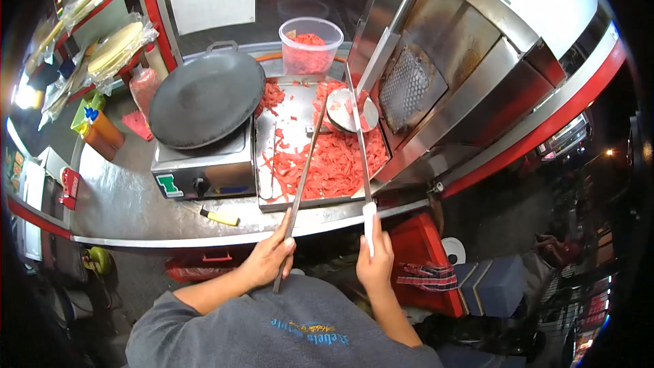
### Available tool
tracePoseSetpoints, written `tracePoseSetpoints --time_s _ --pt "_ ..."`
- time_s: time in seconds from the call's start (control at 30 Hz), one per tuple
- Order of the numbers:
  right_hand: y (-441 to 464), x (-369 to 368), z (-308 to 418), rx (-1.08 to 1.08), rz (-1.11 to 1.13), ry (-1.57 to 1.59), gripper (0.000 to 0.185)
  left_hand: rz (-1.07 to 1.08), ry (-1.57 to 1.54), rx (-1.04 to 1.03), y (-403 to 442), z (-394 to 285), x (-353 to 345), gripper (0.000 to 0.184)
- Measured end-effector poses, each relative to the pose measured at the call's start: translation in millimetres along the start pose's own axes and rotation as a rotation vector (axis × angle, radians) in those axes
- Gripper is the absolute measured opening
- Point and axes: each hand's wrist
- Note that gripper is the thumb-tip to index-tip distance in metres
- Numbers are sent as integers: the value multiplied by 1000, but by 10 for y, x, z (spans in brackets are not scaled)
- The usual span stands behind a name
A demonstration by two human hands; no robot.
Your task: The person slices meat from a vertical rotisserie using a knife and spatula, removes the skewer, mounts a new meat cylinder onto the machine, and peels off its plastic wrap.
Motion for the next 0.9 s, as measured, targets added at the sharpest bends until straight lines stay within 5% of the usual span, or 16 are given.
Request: tracePoseSetpoints --time_s 0.13,0.23,0.3,0.57,0.63,0.73,0.83,0.9 --pt "-644 -34 -236 -1 -27 -26 55 -16 20 48 -30 40 26 67" --pt "-295 -64 -211 110 -57 -66 55 -1 -20 20 -37 23 -4 68" --pt "127 -78 -43 -20 16 -81 58 -8 7 37 -32 8 -22 68" --pt "-207 902 249 -119 223 21 63 -10 -7 30 48 23 -51 68" --pt "-299 1149 280 -605 262 403 62 -11 -59 35 29 26 -11 67" --pt "-263 1152 190 -635 235 501 59 -28 -203 44 18 -46 74 66" --pt "-47 961 116 -147 231 106 61 -59 -188 -18 66 -141 199 67" --pt "3 1063 182 -46 247 47 61 -95 -155 -62 210 -137 294 66"
Point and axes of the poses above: each hand's wrist, its own y-axis towards the middle knuckle, its own x-axis out of the back of the hand, z = x × y, and after that the axes turned 2 degrees about y, right-handed
